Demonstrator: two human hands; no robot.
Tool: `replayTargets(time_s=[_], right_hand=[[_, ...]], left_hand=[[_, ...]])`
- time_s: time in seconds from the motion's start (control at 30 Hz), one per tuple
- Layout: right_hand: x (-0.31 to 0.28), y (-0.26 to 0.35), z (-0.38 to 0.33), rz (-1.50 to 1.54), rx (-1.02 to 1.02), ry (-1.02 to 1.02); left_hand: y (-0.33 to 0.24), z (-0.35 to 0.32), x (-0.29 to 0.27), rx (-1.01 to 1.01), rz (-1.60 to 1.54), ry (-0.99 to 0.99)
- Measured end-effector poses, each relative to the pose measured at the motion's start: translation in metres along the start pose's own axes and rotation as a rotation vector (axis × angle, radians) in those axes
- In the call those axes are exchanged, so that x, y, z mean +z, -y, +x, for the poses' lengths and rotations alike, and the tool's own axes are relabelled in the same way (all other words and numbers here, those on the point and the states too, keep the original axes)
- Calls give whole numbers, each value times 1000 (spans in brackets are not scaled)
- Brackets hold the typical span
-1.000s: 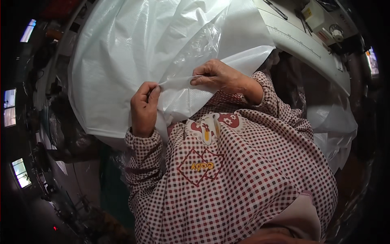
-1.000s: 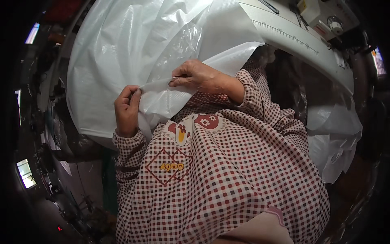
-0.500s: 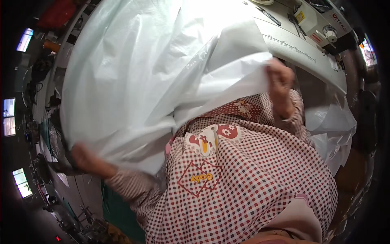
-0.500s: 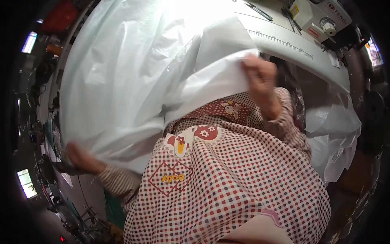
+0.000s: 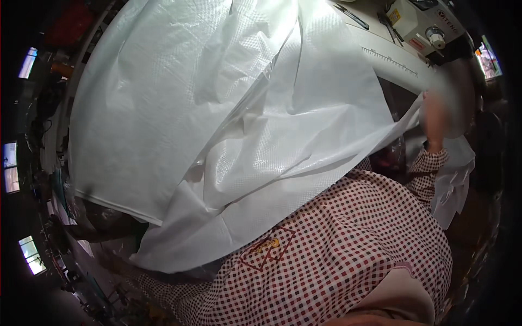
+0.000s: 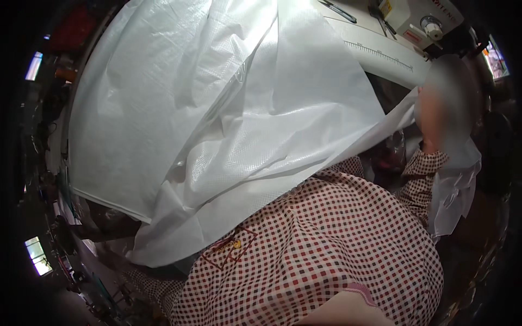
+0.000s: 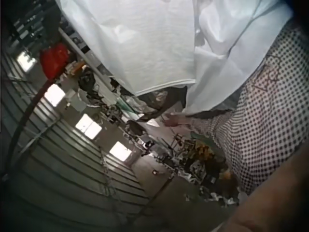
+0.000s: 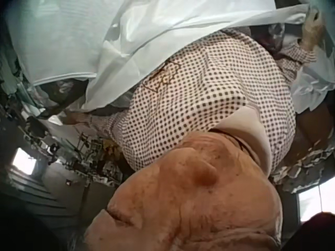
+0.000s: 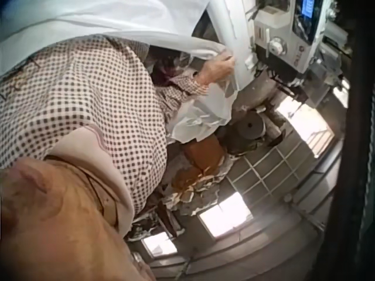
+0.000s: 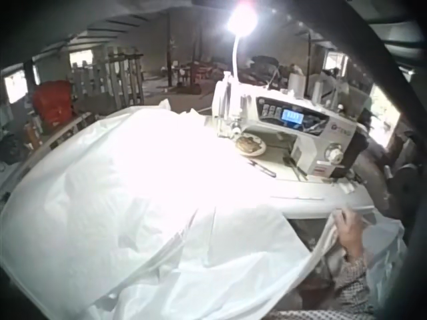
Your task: The person aligns and folds plastic sheets by hand and stitches their edges using a sewing machine.
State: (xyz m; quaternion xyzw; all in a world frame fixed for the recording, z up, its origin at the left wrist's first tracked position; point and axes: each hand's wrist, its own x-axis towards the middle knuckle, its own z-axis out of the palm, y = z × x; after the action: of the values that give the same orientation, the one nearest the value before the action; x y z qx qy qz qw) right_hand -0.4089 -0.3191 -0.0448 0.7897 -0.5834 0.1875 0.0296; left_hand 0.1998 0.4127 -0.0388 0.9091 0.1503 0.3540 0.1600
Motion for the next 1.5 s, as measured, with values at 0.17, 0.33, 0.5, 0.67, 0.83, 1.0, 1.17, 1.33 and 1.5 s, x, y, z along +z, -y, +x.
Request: replayTargets(time_s=[0.17,0.33,0.5,0.67,0.83,1.0,1.17,1.33,1.5], right_hand=[[-74,150,19,862,-440,-71],[49,262,-18,870,-616,886],[105,344,-57,1238,-238,1422],[105,399,-57,1490,-268,1421],[94,460,-16,1264,-1079,661],[30,478,54,1312,-1198,-329],[13,420,65,1209,-914,-53],[71,374,70,682,-1246,398],[130,353,80,594,-1098,540]], left_hand=[[-146,-50,-96,520,-516,440],[-258,-191,-93,1285,-787,1231],[-292,-312,-48,1151,-948,1543],[-300,-361,7,820,-899,1869],[-309,-383,28,821,-1061,1550],[-333,-373,34,872,-1285,849],[-347,-355,25,865,-1222,447],[-313,-302,-3,758,-1118,544],[-248,-246,-36,601,-926,576]])
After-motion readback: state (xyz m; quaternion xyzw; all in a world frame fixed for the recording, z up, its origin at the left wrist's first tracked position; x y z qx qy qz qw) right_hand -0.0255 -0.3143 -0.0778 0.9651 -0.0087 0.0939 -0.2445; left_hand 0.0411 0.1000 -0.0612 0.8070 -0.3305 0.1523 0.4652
